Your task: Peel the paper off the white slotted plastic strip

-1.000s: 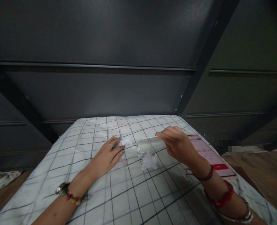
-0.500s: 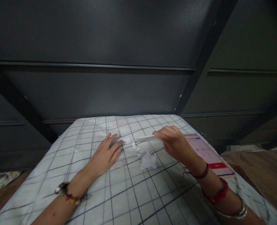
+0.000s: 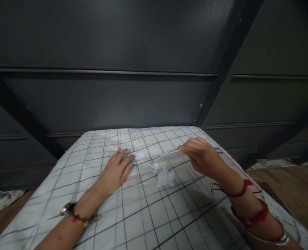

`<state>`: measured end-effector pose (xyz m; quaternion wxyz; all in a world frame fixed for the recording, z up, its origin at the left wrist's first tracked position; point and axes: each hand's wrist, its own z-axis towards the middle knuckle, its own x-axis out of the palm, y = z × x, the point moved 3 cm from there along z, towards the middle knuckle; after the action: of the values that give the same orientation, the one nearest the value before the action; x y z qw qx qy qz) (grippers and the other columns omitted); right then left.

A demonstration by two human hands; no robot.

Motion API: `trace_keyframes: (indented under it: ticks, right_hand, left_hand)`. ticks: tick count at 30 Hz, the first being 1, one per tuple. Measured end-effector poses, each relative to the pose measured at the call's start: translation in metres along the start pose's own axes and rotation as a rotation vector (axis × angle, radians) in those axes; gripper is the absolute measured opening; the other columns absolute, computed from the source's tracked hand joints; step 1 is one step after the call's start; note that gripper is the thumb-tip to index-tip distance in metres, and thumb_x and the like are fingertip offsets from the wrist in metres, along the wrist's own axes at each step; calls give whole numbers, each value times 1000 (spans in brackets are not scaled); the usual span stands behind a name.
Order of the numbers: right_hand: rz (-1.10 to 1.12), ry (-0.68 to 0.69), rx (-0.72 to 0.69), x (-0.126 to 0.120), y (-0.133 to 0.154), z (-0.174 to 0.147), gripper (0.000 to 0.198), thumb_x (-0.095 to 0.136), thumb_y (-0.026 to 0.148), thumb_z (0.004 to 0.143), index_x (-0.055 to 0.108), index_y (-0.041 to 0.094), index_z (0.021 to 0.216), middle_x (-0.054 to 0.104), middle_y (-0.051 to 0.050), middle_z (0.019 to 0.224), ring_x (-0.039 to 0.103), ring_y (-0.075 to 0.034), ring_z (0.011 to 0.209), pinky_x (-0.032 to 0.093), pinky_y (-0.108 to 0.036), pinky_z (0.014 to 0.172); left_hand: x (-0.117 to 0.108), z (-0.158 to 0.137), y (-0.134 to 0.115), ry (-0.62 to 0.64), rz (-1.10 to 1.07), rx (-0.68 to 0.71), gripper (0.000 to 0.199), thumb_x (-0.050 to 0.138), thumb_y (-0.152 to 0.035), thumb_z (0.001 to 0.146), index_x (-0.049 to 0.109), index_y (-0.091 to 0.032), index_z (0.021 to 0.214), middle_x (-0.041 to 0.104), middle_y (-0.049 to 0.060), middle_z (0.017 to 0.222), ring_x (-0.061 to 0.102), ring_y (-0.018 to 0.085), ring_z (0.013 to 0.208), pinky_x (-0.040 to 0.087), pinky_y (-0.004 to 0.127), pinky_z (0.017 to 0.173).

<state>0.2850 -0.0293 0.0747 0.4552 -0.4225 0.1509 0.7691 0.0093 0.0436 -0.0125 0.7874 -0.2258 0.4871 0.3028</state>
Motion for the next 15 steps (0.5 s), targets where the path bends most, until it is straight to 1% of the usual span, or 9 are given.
trace_keyframes:
  ticks: [4,7,11,15]
  right_hand:
    - [68,-22,-2,-4,-2,-2,31,37,-2,73,59,18,84,53,0,64,47,-16,65,33,-29,65]
    - [40,-68,-23,-5,-2,-2,32,37,-3,73,58,17,85,55,-1,65,48,-16,66,33,-30,64]
    - [44,-90,-61,0,0,-1,33,36,-3,73,57,18,85,55,0,64,47,-15,65,32,-29,62]
    - [64,-82,-71,6,4,-1,36,36,-5,70,56,19,88,55,0,66,47,-16,66,32,-29,63]
  left_hand:
    - [1,0,0,6,12,14,43,29,-37,98,56,-13,122,47,17,134,36,31,132,32,55,108]
    - [1,0,-1,-4,21,29,44,28,-37,99,56,-12,122,48,17,133,38,30,131,31,55,108]
    - [1,0,0,-18,7,24,43,29,-38,98,56,-13,122,49,17,133,39,31,130,33,55,107]
    - [3,-2,1,-34,-16,9,41,32,-38,98,57,-15,120,48,15,135,36,31,132,33,55,107]
